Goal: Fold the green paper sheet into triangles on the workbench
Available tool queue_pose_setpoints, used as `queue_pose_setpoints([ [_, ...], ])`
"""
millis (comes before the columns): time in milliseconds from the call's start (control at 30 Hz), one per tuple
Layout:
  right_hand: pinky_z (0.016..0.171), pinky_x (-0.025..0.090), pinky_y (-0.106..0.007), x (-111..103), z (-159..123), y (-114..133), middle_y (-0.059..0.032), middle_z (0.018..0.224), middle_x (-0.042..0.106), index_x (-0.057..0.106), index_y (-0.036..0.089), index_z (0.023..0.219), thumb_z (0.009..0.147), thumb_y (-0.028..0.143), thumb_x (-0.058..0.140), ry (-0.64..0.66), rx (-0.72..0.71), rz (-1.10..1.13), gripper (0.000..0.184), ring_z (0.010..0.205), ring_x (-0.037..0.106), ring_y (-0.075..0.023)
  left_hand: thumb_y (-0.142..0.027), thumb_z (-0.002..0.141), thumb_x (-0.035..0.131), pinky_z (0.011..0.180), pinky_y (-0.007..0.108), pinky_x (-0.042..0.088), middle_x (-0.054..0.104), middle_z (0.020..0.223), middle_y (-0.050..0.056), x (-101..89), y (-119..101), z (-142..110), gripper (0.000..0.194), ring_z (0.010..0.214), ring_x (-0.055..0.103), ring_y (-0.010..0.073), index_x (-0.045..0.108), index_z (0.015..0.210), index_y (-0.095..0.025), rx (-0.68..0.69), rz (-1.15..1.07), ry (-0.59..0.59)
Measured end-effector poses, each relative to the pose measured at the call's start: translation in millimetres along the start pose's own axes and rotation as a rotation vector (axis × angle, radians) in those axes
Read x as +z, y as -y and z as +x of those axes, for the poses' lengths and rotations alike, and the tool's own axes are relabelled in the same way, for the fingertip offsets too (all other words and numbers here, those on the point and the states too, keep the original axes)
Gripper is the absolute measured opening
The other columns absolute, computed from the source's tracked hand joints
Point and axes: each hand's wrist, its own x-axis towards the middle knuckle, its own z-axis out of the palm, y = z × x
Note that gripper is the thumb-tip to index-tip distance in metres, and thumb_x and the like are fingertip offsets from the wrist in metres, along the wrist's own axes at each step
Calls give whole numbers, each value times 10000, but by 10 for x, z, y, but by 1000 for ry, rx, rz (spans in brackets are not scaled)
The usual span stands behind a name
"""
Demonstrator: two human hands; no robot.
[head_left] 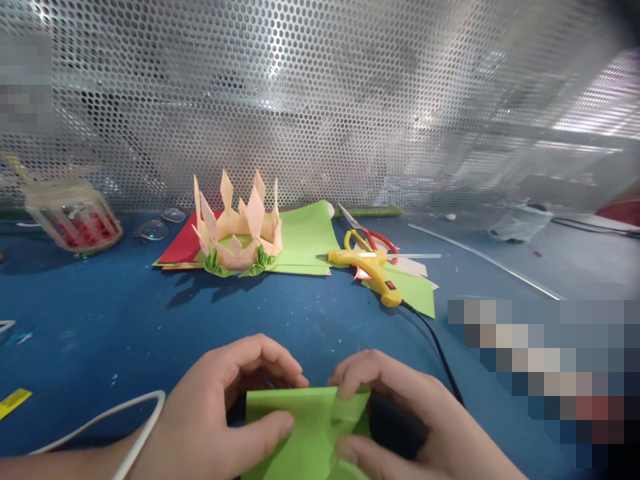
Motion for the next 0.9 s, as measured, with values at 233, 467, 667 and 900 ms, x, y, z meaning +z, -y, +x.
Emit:
queue_pose_setpoints([
  [233,660,539,-193,66,-42,-52,17,820,784,790,290,962,826,362,776,19,395,354,155,736,723,-145,-58,707,627,665,164,518,716,798,-95,26,112,-39,304,739,683,109,720,874,-294,111,-53,-42],
  [467,789,580,-211,16,-5,-28,23,961,830,820,373,1049,878,477,750,130,358,395,212,914,768,-198,-138,736,661,657,159,497,705,787,-83,22,61,-25,203,747,666,114,733,843,-295,43,-87,-80],
  [667,756,580,-183,12,0,-15,29,918,830,814,388,1066,891,537,714,91,361,388,251,890,766,-182,-436,797,717,578,177,411,599,698,-67,37,-15,-57,200,639,526,109,710,870,-250,-121,-124,-49],
  [900,731,601,-213,36,-39,-14,-5,901,830,817,335,1079,823,527,787,101,402,409,321,864,779,-218,-605,828,648,555,201,372,511,669,-64,59,-94,-84,382,621,441,122,604,823,-225,-207,-110,-4],
])
